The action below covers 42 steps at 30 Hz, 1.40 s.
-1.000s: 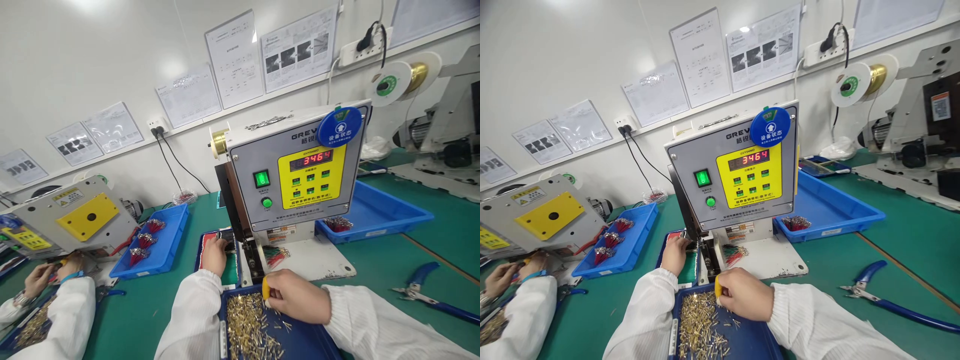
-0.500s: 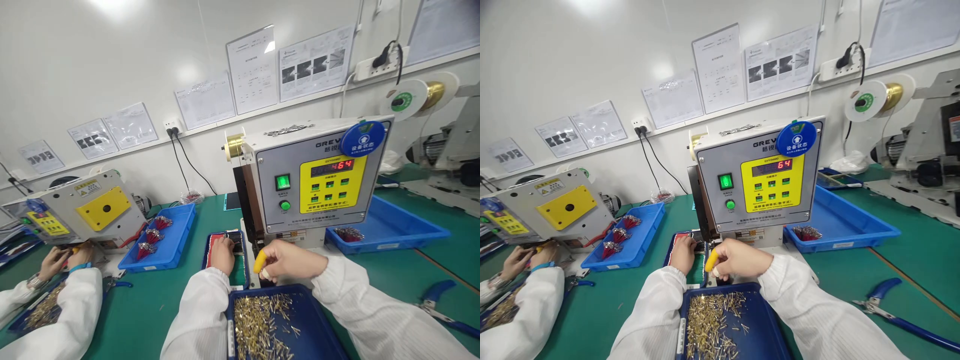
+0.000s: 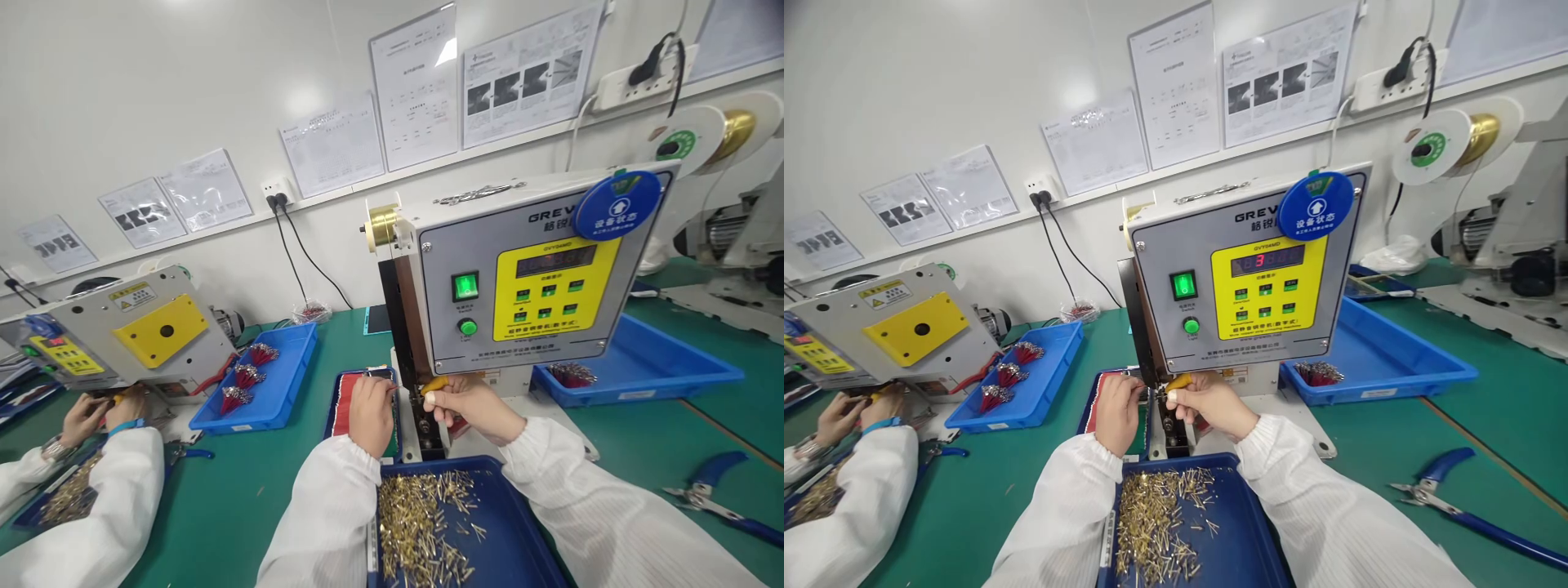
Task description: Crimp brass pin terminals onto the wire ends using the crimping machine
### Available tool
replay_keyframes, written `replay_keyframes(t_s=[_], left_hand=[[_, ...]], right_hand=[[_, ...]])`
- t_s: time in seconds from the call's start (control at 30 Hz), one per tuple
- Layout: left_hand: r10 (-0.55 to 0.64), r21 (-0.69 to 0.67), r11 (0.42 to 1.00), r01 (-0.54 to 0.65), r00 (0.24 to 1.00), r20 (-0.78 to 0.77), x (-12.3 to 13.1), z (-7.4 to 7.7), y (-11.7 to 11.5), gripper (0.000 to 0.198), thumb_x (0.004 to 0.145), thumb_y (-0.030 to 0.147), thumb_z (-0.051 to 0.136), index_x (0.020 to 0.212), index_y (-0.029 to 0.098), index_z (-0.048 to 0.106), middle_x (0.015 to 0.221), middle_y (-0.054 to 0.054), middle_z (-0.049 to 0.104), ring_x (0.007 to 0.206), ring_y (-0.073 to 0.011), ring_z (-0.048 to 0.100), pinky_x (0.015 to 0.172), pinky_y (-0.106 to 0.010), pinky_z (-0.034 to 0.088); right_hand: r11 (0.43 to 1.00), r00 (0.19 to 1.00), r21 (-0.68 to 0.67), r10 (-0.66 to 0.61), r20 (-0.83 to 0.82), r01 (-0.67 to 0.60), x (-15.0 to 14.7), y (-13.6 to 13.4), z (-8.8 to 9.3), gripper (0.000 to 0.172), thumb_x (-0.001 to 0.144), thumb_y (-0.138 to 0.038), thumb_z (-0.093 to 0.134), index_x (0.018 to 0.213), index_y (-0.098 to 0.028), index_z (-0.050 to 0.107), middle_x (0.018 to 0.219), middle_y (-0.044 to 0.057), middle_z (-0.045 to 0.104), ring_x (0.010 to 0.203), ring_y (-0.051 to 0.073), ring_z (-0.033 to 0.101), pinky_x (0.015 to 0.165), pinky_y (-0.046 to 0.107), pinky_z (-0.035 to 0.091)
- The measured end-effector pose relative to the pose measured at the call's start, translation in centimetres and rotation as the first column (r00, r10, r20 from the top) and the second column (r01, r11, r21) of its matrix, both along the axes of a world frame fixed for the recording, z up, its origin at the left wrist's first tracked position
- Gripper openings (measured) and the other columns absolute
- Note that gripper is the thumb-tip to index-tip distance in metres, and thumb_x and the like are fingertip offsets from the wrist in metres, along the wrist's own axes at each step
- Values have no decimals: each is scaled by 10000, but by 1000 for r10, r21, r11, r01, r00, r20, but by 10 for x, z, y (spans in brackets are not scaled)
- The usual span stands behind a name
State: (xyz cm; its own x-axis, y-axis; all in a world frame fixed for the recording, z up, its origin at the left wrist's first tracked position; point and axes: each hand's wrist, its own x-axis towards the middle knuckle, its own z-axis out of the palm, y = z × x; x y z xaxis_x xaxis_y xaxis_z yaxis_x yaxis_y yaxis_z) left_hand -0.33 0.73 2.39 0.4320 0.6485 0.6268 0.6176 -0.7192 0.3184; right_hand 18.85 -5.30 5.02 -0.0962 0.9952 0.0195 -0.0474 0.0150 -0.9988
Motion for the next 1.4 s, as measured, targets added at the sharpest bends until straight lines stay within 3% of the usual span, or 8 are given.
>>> replay_keyframes(t_s=[0.27, 0.67, 1.4], left_hand=[[-49, 48, 998, 49, 999, 2, 3, 6, -11, 258, 954, 210, 388, 919, 198, 643, 956, -75, 628, 931, -190, 538, 859, -326, 433], [-151, 250, 960, 126, 985, 83, 4, 1, -6, 156, 918, 131, 465, 925, 176, 614, 895, -60, 625, 862, -178, 527, 766, -317, 446], [-151, 238, 963, 126, 984, 91, 4, 3, -8, 172, 916, 131, 454, 916, 178, 619, 895, -64, 619, 857, -177, 536, 761, -317, 454]], right_hand=[[993, 989, 43, -114, 90, 111, -2, 1, -4, 309, 734, -461, 635, 677, -164, 570, 592, -2, 606, 470, 97, 509, 482, 246, 407], [989, 981, 45, -146, 131, 141, -2, -1, -6, 315, 779, -481, 594, 684, -181, 577, 510, -12, 573, 447, 118, 525, 464, 245, 387], [984, 973, -4, -177, 147, 179, -5, -1, -7, 323, 746, -502, 584, 694, -185, 570, 505, -24, 538, 430, 111, 501, 358, 203, 358]])
